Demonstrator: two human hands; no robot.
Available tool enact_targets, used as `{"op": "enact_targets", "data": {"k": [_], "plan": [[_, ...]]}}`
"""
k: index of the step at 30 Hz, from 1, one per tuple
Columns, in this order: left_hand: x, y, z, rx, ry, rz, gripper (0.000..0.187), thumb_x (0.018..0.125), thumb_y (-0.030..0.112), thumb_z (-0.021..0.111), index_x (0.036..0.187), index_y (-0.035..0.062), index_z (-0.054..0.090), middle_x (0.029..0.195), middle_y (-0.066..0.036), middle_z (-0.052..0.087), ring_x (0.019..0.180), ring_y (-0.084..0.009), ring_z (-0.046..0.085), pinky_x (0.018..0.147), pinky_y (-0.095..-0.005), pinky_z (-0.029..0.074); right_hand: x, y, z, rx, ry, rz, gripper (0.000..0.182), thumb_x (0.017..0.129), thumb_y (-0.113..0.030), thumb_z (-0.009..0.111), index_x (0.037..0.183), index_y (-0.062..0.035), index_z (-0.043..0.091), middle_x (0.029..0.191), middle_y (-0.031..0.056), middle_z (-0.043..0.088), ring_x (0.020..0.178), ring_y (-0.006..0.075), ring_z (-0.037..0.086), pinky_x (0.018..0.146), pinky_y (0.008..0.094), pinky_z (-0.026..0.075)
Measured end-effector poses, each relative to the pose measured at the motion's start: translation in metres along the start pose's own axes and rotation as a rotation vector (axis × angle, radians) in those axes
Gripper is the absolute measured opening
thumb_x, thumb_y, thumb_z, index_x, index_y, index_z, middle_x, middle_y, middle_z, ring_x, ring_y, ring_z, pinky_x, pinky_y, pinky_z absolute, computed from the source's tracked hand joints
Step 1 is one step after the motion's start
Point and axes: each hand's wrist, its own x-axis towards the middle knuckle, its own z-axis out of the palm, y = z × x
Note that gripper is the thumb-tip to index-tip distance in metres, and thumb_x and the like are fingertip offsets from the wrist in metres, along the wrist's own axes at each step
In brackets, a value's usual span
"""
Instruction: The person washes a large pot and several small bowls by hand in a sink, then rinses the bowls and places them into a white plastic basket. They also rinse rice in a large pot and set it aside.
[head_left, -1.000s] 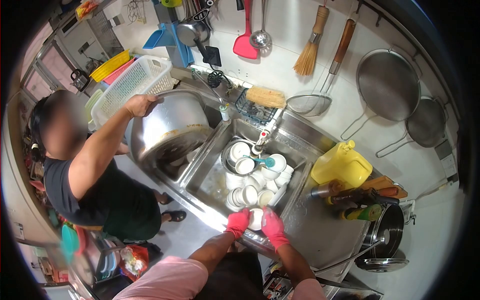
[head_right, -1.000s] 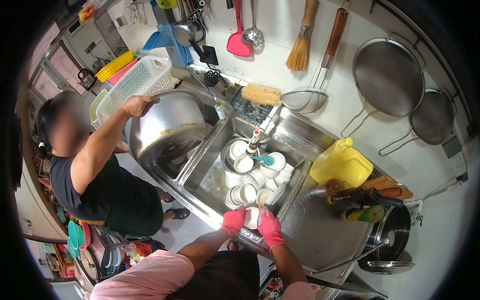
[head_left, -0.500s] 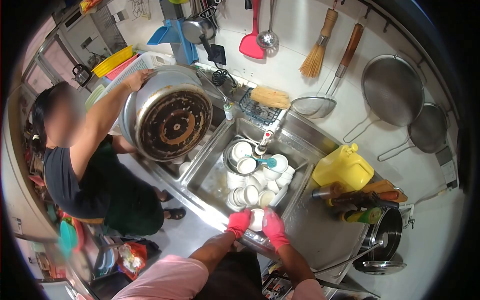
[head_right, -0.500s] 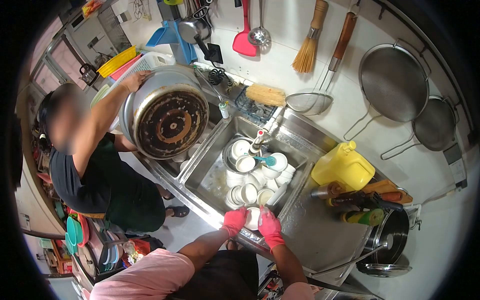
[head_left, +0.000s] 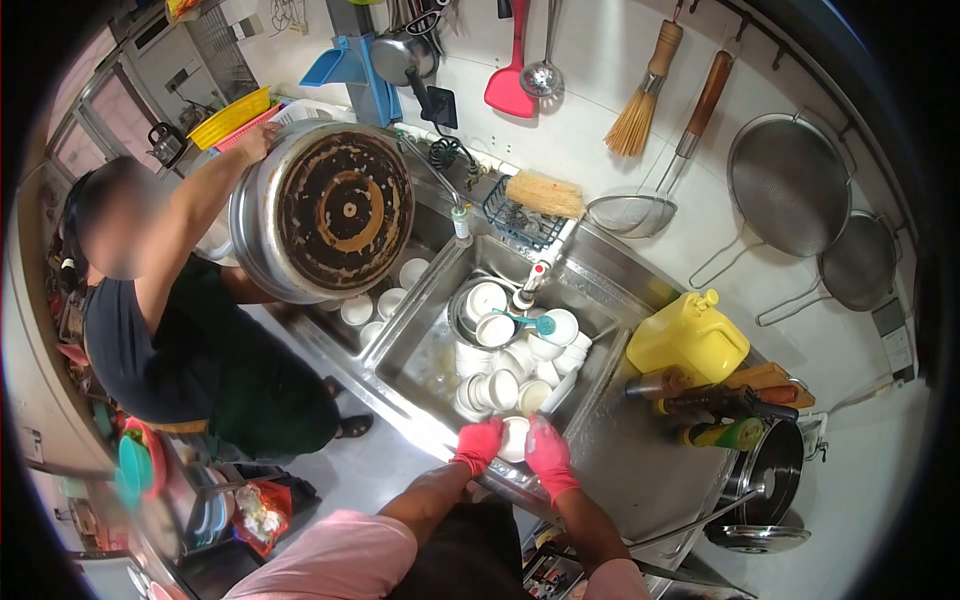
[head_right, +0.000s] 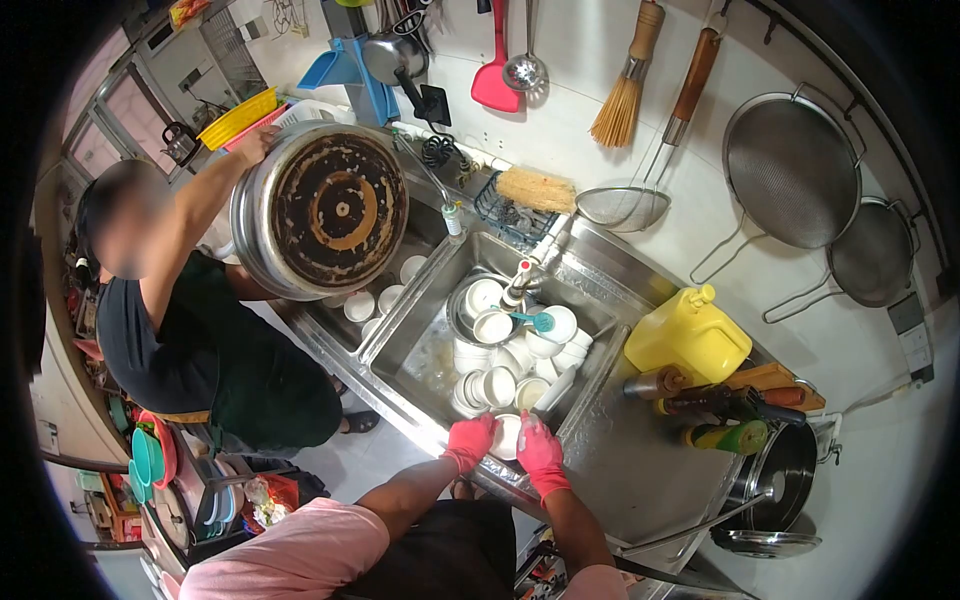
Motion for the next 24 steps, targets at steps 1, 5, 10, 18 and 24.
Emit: {"op": "enact_targets", "data": {"k": [1, 5, 10, 18, 24], "plan": [[0.0, 0.0, 0.001, 0.005, 0.003, 0.002, 0.028, 0.097, 0.037, 0.054, 0.09, 0.0104, 0.059, 0.068, -0.015, 0.067, 0.06, -0.0356, 0.066, 0.055, -0.0477, 0.052, 0.0, 0.0, 0.0, -0.002, -0.006, 0.005, 0.049, 0.089, -0.017, 0.053, 0.138, -0.0119, 0.051, 0.116, 0.0187, 0.064, 0.095, 0.0371, 0.066, 0.078, 0.0476, 0.055], [-0.001, -0.002, -0.001, 0.028, -0.026, -0.012, 0.028, 0.097, 0.037, 0.053, 0.091, 0.0106, 0.059, 0.069, -0.015, 0.067, 0.06, -0.0355, 0.066, 0.055, -0.0479, 0.052, 0.001, -0.003, -0.001, -0.014, -0.017, 0.004, 0.049, 0.089, -0.018, 0.053, 0.138, -0.0109, 0.052, 0.115, 0.0191, 0.064, 0.095, 0.0373, 0.066, 0.078, 0.0473, 0.055], [0.001, 0.0, 0.001, 0.03, -0.054, -0.025, 0.027, 0.097, 0.037, 0.053, 0.093, 0.0108, 0.059, 0.07, -0.015, 0.068, 0.061, -0.035, 0.067, 0.056, -0.0478, 0.053, 0.0, 0.002, 0.002, -0.019, 0.022, -0.024, 0.048, 0.089, -0.018, 0.054, 0.137, -0.0104, 0.052, 0.115, 0.0195, 0.064, 0.095, 0.0368, 0.066, 0.078, 0.0465, 0.056], [-0.001, -0.004, 0.007, 0.013, -0.022, -0.008, 0.025, 0.098, 0.035, 0.052, 0.096, 0.0114, 0.059, 0.071, -0.014, 0.068, 0.062, -0.0353, 0.067, 0.057, -0.0485, 0.052, 0.0, 0.001, 0.0, -0.002, 0.058, -0.036, 0.047, 0.089, -0.019, 0.056, 0.135, -0.0105, 0.053, 0.115, 0.0194, 0.064, 0.096, 0.0365, 0.067, 0.078, 0.0464, 0.055], [-0.001, -0.008, 0.014, 0.033, 0.047, 0.008, 0.024, 0.097, 0.034, 0.054, 0.095, 0.0109, 0.059, 0.075, -0.015, 0.068, 0.064, -0.0348, 0.067, 0.057, -0.048, 0.052, 0.002, -0.002, -0.006, 0.026, 0.08, -0.028, 0.046, 0.088, -0.02, 0.059, 0.133, -0.0104, 0.053, 0.114, 0.0195, 0.064, 0.095, 0.0372, 0.067, 0.078, 0.0467, 0.055]]}}
